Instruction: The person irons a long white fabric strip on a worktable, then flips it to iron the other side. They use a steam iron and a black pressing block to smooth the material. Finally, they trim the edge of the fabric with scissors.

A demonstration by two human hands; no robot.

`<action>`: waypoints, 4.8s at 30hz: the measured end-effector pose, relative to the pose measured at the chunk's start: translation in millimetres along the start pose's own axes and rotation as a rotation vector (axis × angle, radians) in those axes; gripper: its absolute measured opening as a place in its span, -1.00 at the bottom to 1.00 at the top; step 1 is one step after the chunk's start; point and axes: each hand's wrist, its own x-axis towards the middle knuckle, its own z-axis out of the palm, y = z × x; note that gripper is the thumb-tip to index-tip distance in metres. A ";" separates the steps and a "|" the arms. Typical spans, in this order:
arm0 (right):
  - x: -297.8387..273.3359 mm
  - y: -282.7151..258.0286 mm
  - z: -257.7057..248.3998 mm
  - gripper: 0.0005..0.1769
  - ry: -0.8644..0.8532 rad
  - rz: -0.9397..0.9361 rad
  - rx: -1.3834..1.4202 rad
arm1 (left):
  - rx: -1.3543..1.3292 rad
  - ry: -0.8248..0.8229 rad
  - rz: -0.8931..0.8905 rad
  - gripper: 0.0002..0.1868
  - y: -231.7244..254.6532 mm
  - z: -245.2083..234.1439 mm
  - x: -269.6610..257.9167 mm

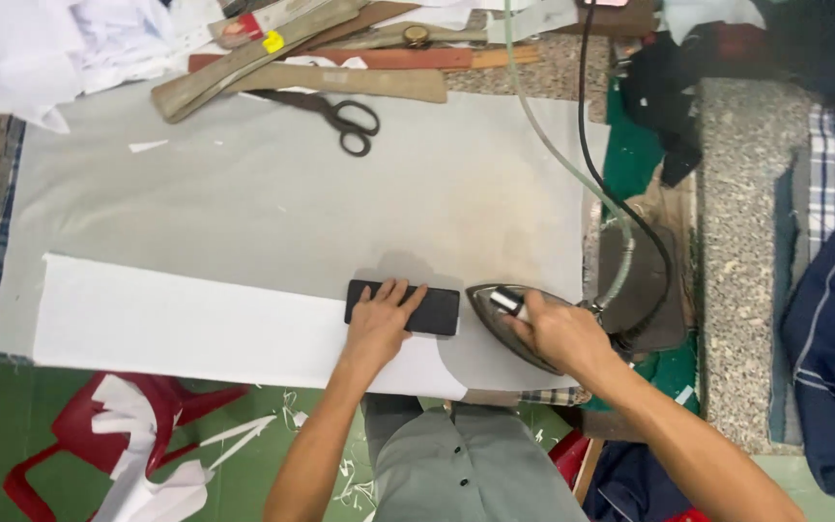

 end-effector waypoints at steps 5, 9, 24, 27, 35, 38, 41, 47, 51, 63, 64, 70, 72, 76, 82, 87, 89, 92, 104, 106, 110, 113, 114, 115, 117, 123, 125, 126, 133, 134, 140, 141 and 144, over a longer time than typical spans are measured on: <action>-11.8 90.9 -6.5 -0.41 0.164 0.380 0.119 | 0.004 0.041 0.106 -0.12 66.8 9.4 17.4; 23.2 195.9 29.7 -0.14 0.393 0.612 0.266 | -0.034 0.134 0.120 -0.15 82.4 10.4 53.0; -21.7 134.7 109.3 0.13 0.949 0.532 -0.682 | 0.070 0.750 0.398 -0.29 -68.0 49.7 -0.6; 8.4 16.8 85.8 -0.27 1.155 0.311 -0.369 | 0.094 0.696 0.382 -0.28 -128.8 55.0 -33.7; 87.9 -264.0 178.6 -0.30 1.031 -0.012 -0.121 | 0.050 0.539 0.198 -0.28 -342.8 47.5 -126.8; 91.5 -289.3 202.5 -0.28 0.931 0.065 -0.083 | 0.109 0.485 0.053 -0.28 -436.5 52.9 -157.5; 89.3 -288.4 214.5 -0.27 0.874 0.165 -0.106 | 0.093 0.540 -0.207 -0.27 -512.1 36.3 -180.8; 109.9 -285.6 209.8 -0.49 0.829 0.260 -0.237 | 0.043 0.890 -0.113 -0.46 -544.0 -2.1 -162.4; 138.4 -285.3 211.1 -0.74 0.785 0.179 -0.145 | 0.113 0.811 0.132 -0.56 -544.4 -2.0 -118.1; 174.7 -406.0 192.4 -0.40 0.686 0.084 0.011 | 0.119 0.379 0.118 -0.24 -495.3 -5.2 -125.3; 168.4 -399.4 196.3 -0.40 0.688 0.091 0.008 | 0.118 0.380 0.125 -0.24 -492.9 -5.9 -124.1; 125.6 -342.4 225.0 -0.23 0.695 0.644 0.021 | 0.154 0.460 0.127 -0.24 -493.9 -3.0 -122.3; 118.8 -326.0 221.2 -0.34 0.831 0.559 -0.025 | 0.150 0.493 0.135 -0.26 -494.9 0.1 -122.0; 132.5 -330.9 198.6 -0.56 1.008 0.358 -0.102 | 0.109 0.496 0.154 -0.29 -500.7 6.8 -120.2; 157.6 -351.0 210.2 -0.42 0.768 0.250 -0.080 | 0.146 0.542 0.127 -0.28 -502.7 13.1 -117.1; 134.2 -334.7 220.0 -0.42 0.882 0.284 -0.138 | 0.168 0.564 0.127 -0.29 -501.8 13.6 -118.8; 133.5 -317.9 217.9 -0.48 0.910 0.288 -0.134 | 0.164 0.612 0.141 -0.35 -503.4 11.2 -119.7; 137.8 -302.3 209.3 -0.61 0.893 0.290 -0.139 | 0.164 0.702 0.152 -0.49 -511.3 -0.5 -119.8; 165.3 -310.7 174.6 -0.63 0.605 0.166 -0.162 | 0.150 0.430 0.120 -0.46 -562.2 -17.6 -109.5; 169.8 -313.8 173.8 -0.60 0.591 0.159 -0.165 | 0.083 0.406 0.106 -0.41 -548.9 -30.4 -116.0; 181.6 -324.7 165.0 -0.49 0.603 0.164 -0.090 | 0.048 0.464 0.191 -0.33 -506.6 -51.1 -119.2; 191.1 -331.0 159.3 -0.46 0.664 0.211 -0.040 | 0.039 0.556 0.342 -0.30 -457.0 -43.9 -102.3; 195.5 -332.5 157.5 -0.50 0.713 0.248 -0.038 | 0.018 0.568 0.425 -0.27 -438.0 -42.6 -94.3; 194.3 -334.6 158.3 -0.50 0.717 0.245 -0.038 | 0.020 0.571 0.423 -0.27 -418.8 -37.8 -83.0; 191.8 -334.7 159.6 -0.51 0.756 0.279 -0.055 | -0.063 0.419 0.551 -0.25 -378.0 -27.9 -56.3; 173.4 -319.1 173.5 -0.49 0.749 0.316 -0.036 | 0.130 0.390 0.758 -0.25 -303.2 4.1 38.0; 164.2 -309.6 175.1 -0.50 0.756 0.311 -0.048 | 0.167 0.381 0.745 -0.32 -325.7 -13.1 58.8; 158.8 -305.1 177.1 -0.51 0.761 0.303 -0.062 | 0.200 0.372 0.730 -0.38 -337.1 -20.3 67.9; 146.6 -272.3 183.0 -0.60 0.739 0.290 -0.123 | 0.168 0.830 0.081 -0.47 -516.2 -70.8 15.1; 146.8 -273.1 181.7 -0.62 0.730 0.268 -0.122 | 0.150 0.741 0.130 -0.55 -538.6 -54.7 6.7; 155.7 -288.2 180.3 -0.71 0.679 0.150 -0.124 | 0.100 0.307 0.114 -0.56 -537.5 -51.6 -87.6; 159.3 -292.4 179.7 -0.71 0.667 0.128 -0.133 | 0.093 0.221 0.089 -0.47 -535.4 -54.5 -95.2; 162.3 -298.9 179.2 -0.72 0.634 0.109 -0.135 | 0.141 0.154 0.080 -0.53 -541.3 -46.3 -94.8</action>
